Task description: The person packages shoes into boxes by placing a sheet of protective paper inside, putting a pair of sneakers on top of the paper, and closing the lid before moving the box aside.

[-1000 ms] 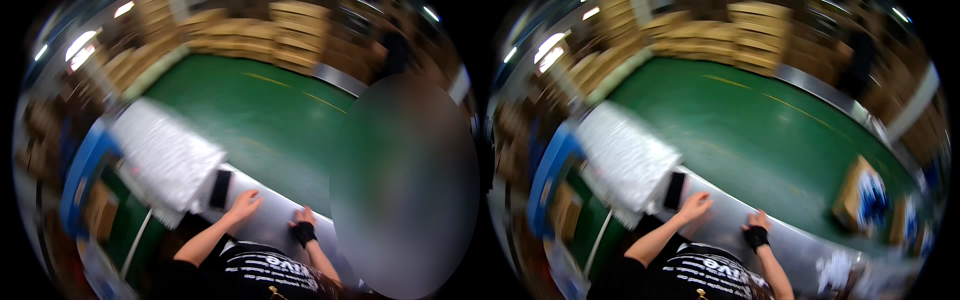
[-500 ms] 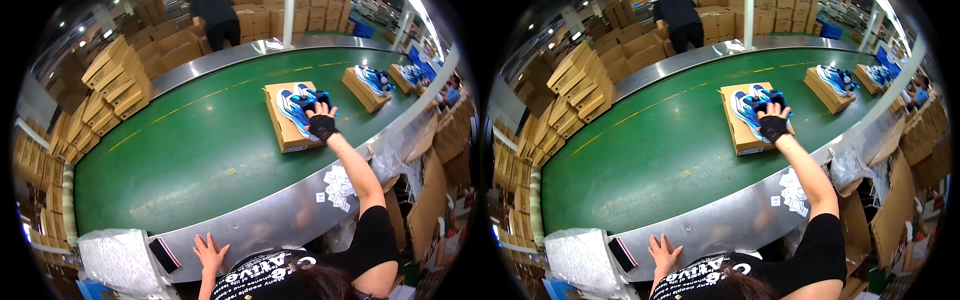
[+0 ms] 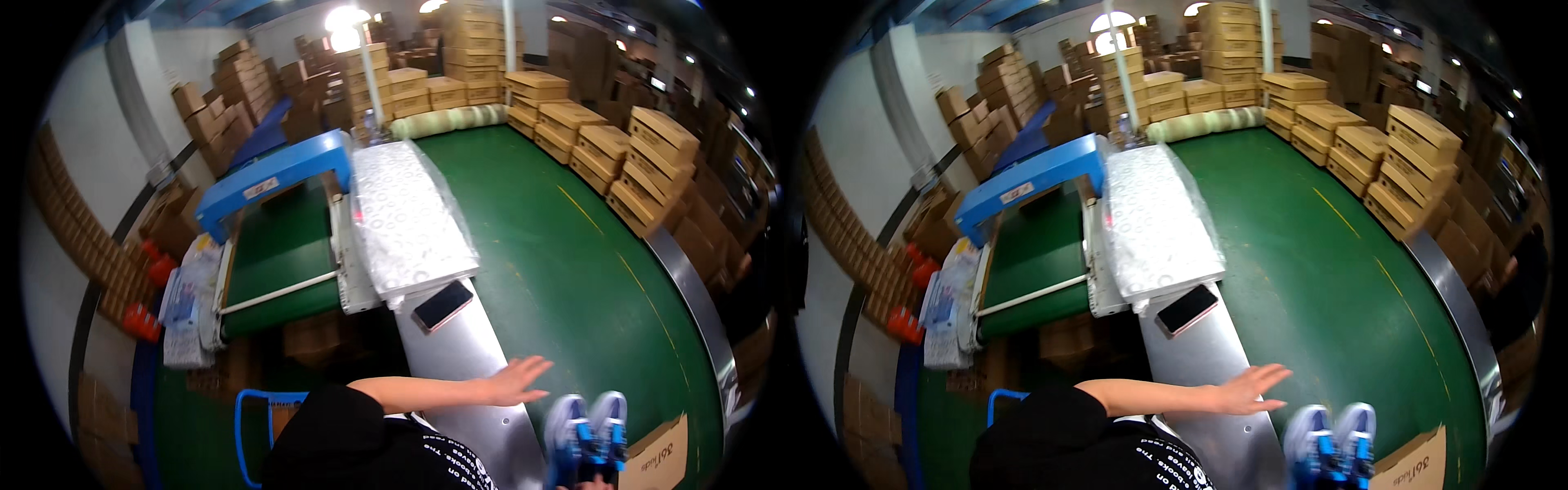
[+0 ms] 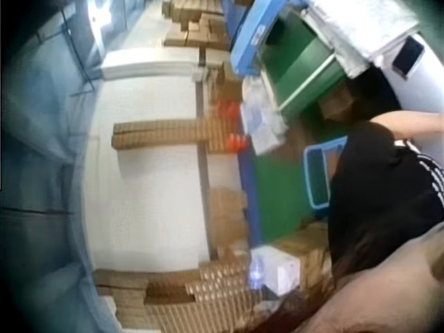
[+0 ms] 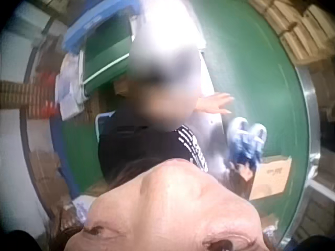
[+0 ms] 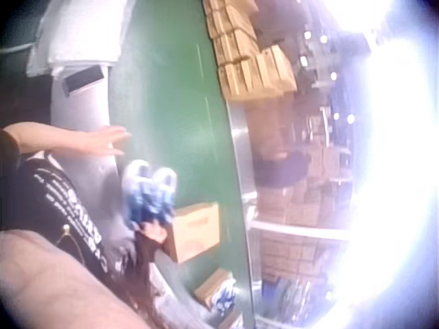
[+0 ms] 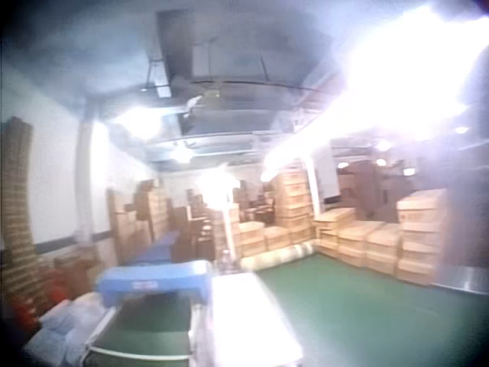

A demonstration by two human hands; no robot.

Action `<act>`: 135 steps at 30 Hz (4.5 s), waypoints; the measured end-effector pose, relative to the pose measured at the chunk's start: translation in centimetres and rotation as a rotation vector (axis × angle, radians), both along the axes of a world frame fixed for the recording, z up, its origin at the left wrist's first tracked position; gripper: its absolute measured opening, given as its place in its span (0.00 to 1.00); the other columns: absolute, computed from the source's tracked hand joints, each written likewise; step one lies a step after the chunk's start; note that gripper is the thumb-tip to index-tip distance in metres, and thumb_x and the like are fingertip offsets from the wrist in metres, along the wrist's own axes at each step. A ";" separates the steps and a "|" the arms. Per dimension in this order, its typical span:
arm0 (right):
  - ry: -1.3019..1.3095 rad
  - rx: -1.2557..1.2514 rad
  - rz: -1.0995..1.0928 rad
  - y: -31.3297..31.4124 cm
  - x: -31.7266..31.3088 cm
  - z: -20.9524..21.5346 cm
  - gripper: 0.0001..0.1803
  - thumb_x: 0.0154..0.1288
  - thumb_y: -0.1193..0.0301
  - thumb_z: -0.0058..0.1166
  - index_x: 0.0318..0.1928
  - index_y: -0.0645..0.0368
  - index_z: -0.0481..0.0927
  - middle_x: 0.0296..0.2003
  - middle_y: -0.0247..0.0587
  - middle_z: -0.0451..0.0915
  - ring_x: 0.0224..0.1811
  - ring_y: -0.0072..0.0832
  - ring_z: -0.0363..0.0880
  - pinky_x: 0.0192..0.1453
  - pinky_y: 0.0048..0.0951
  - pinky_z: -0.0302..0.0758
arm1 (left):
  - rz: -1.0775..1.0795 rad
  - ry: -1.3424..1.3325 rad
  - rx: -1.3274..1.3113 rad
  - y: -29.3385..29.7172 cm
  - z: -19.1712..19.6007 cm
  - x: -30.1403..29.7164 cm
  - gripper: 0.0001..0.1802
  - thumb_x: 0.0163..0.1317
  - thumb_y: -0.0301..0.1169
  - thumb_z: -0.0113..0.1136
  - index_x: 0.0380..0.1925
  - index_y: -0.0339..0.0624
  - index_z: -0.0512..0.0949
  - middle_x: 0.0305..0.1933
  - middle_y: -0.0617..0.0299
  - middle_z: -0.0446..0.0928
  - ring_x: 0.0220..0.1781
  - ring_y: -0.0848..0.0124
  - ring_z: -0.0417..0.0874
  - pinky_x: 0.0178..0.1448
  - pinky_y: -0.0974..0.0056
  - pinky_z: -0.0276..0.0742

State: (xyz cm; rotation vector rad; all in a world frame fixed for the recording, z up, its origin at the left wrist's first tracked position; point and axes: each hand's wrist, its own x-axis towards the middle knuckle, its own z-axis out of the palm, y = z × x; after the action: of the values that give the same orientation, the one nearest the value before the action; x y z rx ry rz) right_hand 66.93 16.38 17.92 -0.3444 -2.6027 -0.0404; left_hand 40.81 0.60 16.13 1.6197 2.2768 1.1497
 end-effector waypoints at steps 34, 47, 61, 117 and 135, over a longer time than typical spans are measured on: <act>-0.186 -0.315 -0.638 -4.4 4.5 -11.7 0.08 0.52 0.68 0.51 0.30 0.59 0.74 0.34 0.47 0.73 0.36 0.39 0.72 0.37 0.36 0.67 | -0.472 0.149 -0.458 5.2 -2.9 3.5 0.23 0.50 0.52 0.51 0.32 0.43 0.77 0.40 0.53 0.74 0.48 0.57 0.71 0.46 0.51 0.64; 0.076 -0.487 -1.097 -12.1 13.2 -16.0 0.10 0.53 0.67 0.51 0.30 0.61 0.72 0.31 0.48 0.72 0.33 0.39 0.72 0.37 0.37 0.66 | -0.270 -0.010 0.276 0.2 -4.1 -5.7 0.09 0.52 0.31 0.55 0.31 0.37 0.73 0.36 0.52 0.73 0.40 0.56 0.74 0.43 0.60 0.71; 0.472 -0.949 -0.577 -6.8 -9.1 1.2 0.26 0.56 0.69 0.50 0.55 0.59 0.61 0.52 0.41 0.63 0.40 0.26 0.74 0.41 0.24 0.71 | 0.916 0.170 -0.396 -20.4 -12.3 -36.4 0.19 0.51 0.44 0.53 0.35 0.40 0.73 0.39 0.48 0.71 0.43 0.53 0.70 0.50 0.54 0.64; 1.302 -0.460 -1.409 2.4 16.8 -6.2 0.34 0.45 0.63 0.62 0.49 0.73 0.65 0.41 0.52 0.74 0.37 0.37 0.74 0.42 0.33 0.71 | 0.077 -0.700 -0.529 4.9 -5.7 -25.8 0.27 0.45 0.40 0.65 0.39 0.30 0.73 0.38 0.51 0.76 0.38 0.69 0.76 0.43 0.62 0.71; -0.380 -0.356 -0.429 -19.0 -7.7 -5.5 0.17 0.44 0.61 0.53 0.32 0.60 0.78 0.27 0.38 0.78 0.37 0.31 0.75 0.55 0.69 0.46 | 0.182 -0.877 -0.357 6.0 -10.3 -18.2 0.31 0.53 0.48 0.54 0.39 0.24 0.72 0.40 0.44 0.75 0.43 0.55 0.76 0.44 0.60 0.71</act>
State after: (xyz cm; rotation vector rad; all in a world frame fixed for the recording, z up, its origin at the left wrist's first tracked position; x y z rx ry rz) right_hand 59.19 -2.65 12.42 -1.1144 -2.8489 0.2330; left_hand 22.66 6.55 5.85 0.5938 1.8797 1.0937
